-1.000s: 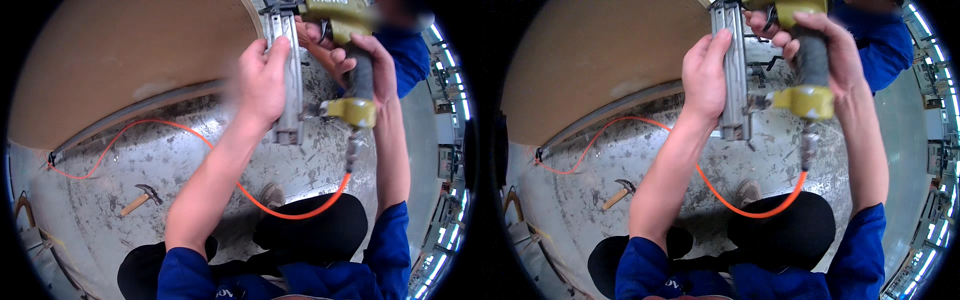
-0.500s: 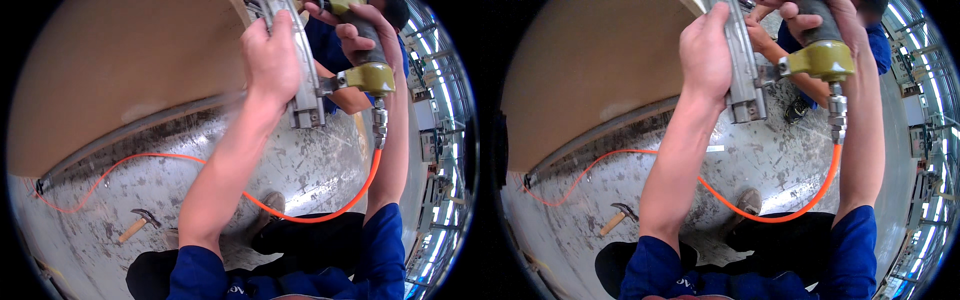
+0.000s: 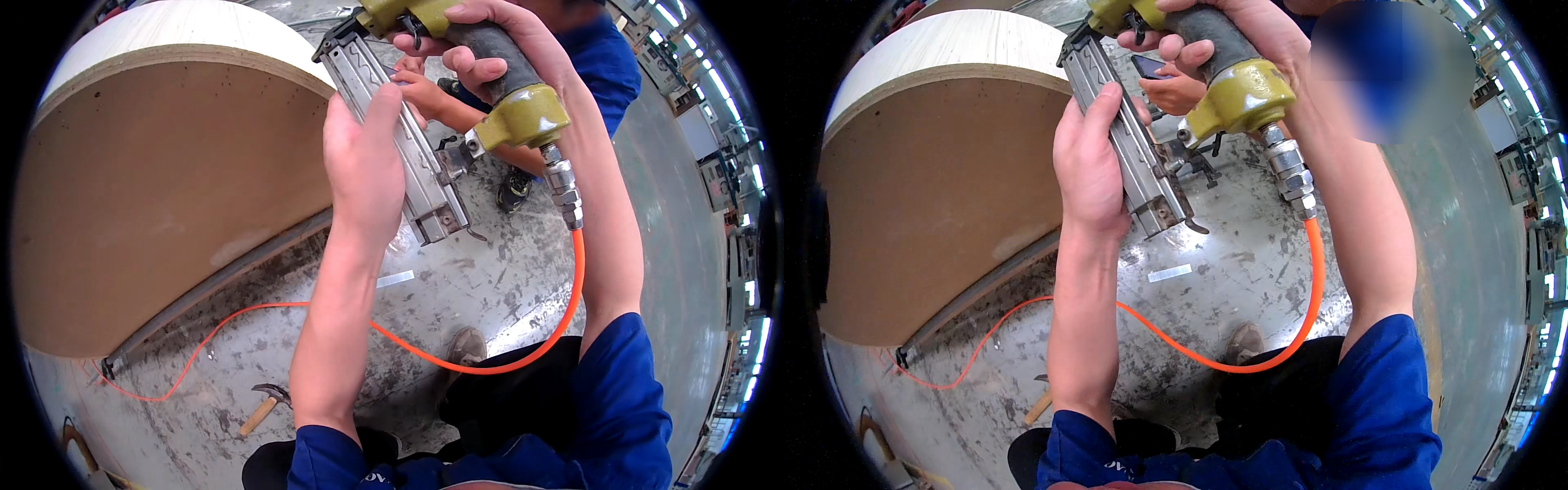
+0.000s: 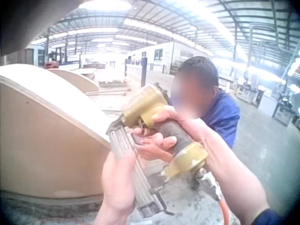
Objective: The person kneels on the floor and uses a pneumatic nail gun to attach a curved wooden piece to a metal frame. They repeatedly position the nail gun, fire nails, and adjust the wood to secure it in place.
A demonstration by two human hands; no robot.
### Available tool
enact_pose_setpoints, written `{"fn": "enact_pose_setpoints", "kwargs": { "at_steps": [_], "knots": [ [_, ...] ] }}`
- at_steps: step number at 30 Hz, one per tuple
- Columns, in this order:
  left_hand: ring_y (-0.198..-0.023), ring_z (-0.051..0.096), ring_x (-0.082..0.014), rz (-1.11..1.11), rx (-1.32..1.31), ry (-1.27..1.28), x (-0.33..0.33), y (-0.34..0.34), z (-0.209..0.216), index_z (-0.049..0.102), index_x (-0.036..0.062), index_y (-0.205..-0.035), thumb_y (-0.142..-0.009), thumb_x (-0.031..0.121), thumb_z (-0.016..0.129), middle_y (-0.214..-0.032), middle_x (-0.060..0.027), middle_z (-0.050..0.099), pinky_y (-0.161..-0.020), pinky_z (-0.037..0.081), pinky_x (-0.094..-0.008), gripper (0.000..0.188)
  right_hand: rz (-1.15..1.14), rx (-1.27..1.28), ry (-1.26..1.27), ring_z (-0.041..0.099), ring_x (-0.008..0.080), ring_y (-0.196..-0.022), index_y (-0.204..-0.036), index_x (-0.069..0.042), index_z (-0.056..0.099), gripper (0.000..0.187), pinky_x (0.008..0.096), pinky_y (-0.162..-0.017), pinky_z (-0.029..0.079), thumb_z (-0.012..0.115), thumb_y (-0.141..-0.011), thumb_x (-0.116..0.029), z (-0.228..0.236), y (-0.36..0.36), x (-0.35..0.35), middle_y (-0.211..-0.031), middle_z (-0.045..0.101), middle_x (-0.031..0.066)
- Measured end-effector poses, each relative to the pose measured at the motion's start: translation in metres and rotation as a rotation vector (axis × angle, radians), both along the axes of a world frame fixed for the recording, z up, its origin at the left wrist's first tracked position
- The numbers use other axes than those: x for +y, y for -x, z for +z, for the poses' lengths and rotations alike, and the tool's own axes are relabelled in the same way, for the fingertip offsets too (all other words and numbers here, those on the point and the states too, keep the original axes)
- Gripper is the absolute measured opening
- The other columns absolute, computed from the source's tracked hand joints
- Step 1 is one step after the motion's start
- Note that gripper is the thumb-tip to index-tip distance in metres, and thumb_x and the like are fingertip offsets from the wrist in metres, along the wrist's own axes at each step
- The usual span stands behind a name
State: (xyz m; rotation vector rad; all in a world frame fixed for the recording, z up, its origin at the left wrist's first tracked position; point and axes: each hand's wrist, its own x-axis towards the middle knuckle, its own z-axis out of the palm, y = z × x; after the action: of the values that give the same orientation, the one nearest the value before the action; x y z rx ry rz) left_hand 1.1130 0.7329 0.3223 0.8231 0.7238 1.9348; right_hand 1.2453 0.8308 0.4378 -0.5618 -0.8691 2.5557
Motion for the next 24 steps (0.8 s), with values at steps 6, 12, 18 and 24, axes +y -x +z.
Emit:
{"fn": "enact_pose_setpoints", "kwargs": {
  "at_steps": [6, 12, 18, 24],
  "knots": [
    [-0.087, 0.061, -0.0093, -0.043, -0.003, 0.044, -0.006, 0.005, 0.005, 0.056, -0.0008, -0.117, -0.104, 0.014, 0.052, -0.104, -0.0055, 0.067, -0.077, 0.051, -0.0263, 0.020, 0.063, 0.044, 0.067, 0.049, 0.0122, -0.047, -0.111, 0.015, 0.055, 0.037, 0.0232, -0.050, 0.048, 0.061, -0.091, -0.016, -0.008, 0.007, -0.001, -0.076, 0.059, 0.0139],
    [-0.092, 0.063, -0.0116, 0.009, 0.004, 0.037, -0.006, 0.005, 0.008, 0.057, -0.0024, -0.119, -0.106, 0.013, 0.049, -0.108, -0.0083, 0.068, -0.082, 0.052, -0.0288, 0.022, 0.140, 0.023, 0.033, 0.051, 0.0120, -0.048, -0.107, 0.013, 0.056, 0.035, 0.0231, -0.050, 0.048, 0.062, -0.091, -0.017, -0.006, 0.007, 0.008, -0.073, 0.058, 0.0128],
    [-0.095, 0.064, -0.0134, -0.020, -0.020, 0.041, -0.006, 0.002, 0.004, 0.059, -0.0032, -0.117, -0.106, 0.014, 0.048, -0.110, -0.0098, 0.068, -0.086, 0.052, -0.0304, 0.023, 0.078, -0.036, -0.036, 0.053, 0.0120, -0.049, -0.108, 0.012, 0.055, 0.034, 0.0227, -0.050, 0.049, 0.063, -0.090, -0.015, -0.008, 0.005, 0.007, -0.071, 0.058, 0.0125],
    [-0.090, 0.064, -0.0121, -0.049, -0.054, 0.027, -0.005, 0.003, 0.004, 0.060, -0.0022, -0.116, -0.105, 0.013, 0.051, -0.108, -0.0077, 0.068, -0.080, 0.053, -0.0286, 0.021, 0.105, 0.005, 0.048, 0.053, 0.0118, -0.049, -0.107, 0.012, 0.054, 0.033, 0.0231, -0.050, 0.049, 0.063, -0.090, -0.014, -0.008, 0.006, 0.003, -0.071, 0.058, 0.0115]
  ]
}}
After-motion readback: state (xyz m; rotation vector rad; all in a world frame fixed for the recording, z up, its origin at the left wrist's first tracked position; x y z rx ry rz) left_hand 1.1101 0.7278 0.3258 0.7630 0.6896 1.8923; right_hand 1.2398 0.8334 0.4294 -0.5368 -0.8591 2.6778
